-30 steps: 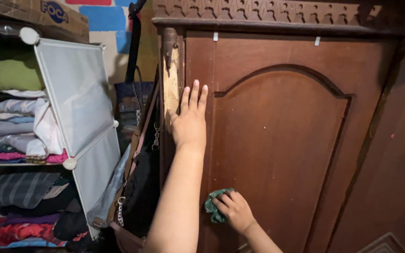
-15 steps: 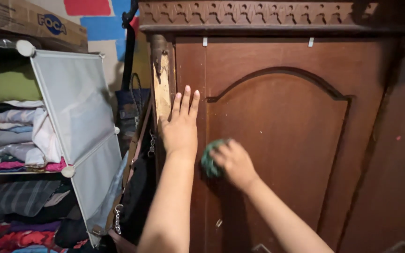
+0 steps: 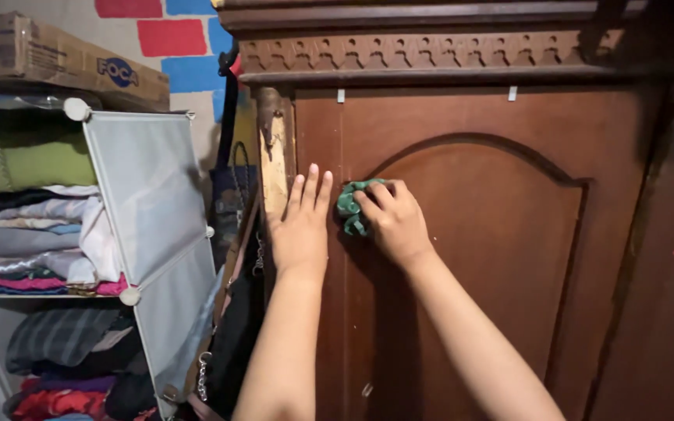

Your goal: Cleaning the exterior wooden doors and panels of a wardrobe using a cloth.

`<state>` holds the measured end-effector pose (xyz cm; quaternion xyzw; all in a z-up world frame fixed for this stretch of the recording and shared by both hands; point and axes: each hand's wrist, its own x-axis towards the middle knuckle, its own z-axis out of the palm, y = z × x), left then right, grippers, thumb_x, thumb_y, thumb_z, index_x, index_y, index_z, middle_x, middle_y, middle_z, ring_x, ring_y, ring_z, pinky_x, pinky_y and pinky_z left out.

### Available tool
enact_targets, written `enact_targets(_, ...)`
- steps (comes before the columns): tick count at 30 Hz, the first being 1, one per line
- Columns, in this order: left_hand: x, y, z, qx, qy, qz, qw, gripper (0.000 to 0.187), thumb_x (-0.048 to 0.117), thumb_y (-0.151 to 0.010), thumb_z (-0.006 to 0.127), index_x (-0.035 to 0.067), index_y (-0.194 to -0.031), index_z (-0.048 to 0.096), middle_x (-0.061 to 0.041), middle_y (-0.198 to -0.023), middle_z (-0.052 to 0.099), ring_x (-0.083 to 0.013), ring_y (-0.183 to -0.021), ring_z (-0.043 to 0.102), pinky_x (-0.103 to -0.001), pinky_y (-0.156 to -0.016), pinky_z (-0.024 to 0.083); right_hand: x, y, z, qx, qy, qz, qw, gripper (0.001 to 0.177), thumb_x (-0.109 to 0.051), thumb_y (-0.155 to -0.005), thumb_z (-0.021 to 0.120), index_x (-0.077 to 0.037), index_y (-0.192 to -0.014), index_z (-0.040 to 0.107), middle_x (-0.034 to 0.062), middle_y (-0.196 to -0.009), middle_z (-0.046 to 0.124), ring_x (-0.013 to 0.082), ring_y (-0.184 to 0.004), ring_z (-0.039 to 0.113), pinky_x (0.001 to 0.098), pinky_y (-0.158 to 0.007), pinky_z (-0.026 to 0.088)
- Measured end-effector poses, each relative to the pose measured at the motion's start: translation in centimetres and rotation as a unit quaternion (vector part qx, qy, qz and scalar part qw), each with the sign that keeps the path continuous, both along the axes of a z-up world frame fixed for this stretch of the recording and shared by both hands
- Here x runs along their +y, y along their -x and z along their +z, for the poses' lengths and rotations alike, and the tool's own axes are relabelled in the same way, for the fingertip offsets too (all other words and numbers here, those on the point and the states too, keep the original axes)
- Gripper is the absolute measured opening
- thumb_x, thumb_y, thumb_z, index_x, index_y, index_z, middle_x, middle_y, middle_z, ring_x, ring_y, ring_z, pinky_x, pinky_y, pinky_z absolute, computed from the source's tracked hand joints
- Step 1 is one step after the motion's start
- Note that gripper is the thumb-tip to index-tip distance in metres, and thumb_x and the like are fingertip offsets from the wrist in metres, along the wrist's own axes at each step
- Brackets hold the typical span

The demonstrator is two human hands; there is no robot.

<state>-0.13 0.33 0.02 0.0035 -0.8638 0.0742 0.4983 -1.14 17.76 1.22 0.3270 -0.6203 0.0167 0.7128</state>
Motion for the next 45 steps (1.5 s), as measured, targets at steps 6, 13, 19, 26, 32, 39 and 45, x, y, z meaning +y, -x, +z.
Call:
enact_targets(6,0.9,-0.6,0.2,-0.023,0.029,0.065,0.997,0.078,0.015,-0.097,0.047,0.026,-0.164,0.009,0.004,-0.172,0.004,-0.0159,-0.154,0.018,-0.061,-0.099,0.047,2.9,0.3,1.6,-0.049,-0.079,-0.045,0.995,0.038,-0.006,-0.077,0.067,-0.012,-0.113,0.076,0.0093,-0.11,0.066,0.0309,-0.094,0.059,0.0378,-0.083,0.056)
enact_targets(13,1.6,-4.7,2.1,-0.111,0.038,0.072,0.99,0.099,0.025,-0.093,0.064,0.021,-0.165,-0.003,0.0,-0.173,-0.006,-0.0197,-0.156,0.011,-0.058,-0.102,0.044,8.1,-1.2,4.8,-0.024,0.022,-0.024,0.999,0.044,-0.024,-0.065,0.079,-0.013,-0.107,0.074,0.0114,-0.108,0.063,0.0356,-0.098,0.058,0.0425,-0.083,0.054)
enact_targets(19,2.9,-4.9,2.5,-0.174,0.002,0.07,0.982,0.136,0.064,-0.074,0.081,0.017,-0.164,-0.011,-0.004,-0.172,-0.015,-0.0248,-0.158,0.001,-0.06,-0.109,0.041,11.9,-0.2,4.4,-0.033,0.086,-0.1,0.991,0.046,-0.001,-0.069,0.074,-0.018,-0.112,0.077,0.0072,-0.112,0.064,0.0337,-0.103,0.06,0.0396,-0.083,0.055)
enact_targets(26,3.1,-2.9,1.6,-0.152,-0.005,0.09,0.984,0.137,0.062,-0.073,0.082,0.018,-0.165,-0.01,-0.005,-0.173,-0.014,-0.0267,-0.158,0.004,-0.058,-0.104,0.046,20.4,0.7,1.0,-0.03,0.173,-0.189,0.966,0.044,-0.001,-0.08,0.073,-0.016,-0.121,0.075,0.0091,-0.118,0.064,0.0331,-0.105,0.06,0.0404,-0.09,0.054)
enact_targets(32,3.2,-2.4,1.4,-0.134,-0.004,0.097,0.986,0.133,0.06,-0.075,0.08,0.017,-0.166,-0.007,-0.006,-0.172,-0.013,-0.0283,-0.157,0.007,-0.058,-0.104,0.046,24.9,-0.6,-2.1,-0.07,0.221,-0.222,0.947,0.044,-0.005,-0.079,0.076,-0.014,-0.122,0.075,0.0133,-0.117,0.064,0.0358,-0.104,0.061,0.0428,-0.09,0.053)
enact_targets(39,2.6,-3.9,1.9,-0.167,-0.007,0.068,0.984,0.128,0.057,-0.079,0.075,0.016,-0.166,-0.009,-0.007,-0.173,-0.015,-0.0285,-0.159,0.004,-0.055,-0.104,0.047,24.7,-2.8,-1.4,-0.144,0.282,-0.284,0.905,0.047,-0.01,-0.072,0.084,-0.009,-0.118,0.073,0.0187,-0.117,0.063,0.0408,-0.103,0.065,0.0485,-0.088,0.054)
enact_targets(45,2.6,-0.6,0.4,-0.075,0.002,0.075,0.994,0.083,0.03,-0.101,0.049,0.017,-0.166,0.0,-0.008,-0.171,-0.01,-0.0298,-0.155,0.01,-0.058,-0.098,0.051,22.4,-2.4,-4.3,-0.229,0.387,-0.349,0.822,0.056,-0.019,-0.071,0.091,0.0,-0.116,0.062,0.0245,-0.116,0.061,0.0456,-0.101,0.066,0.0527,-0.085,0.055)
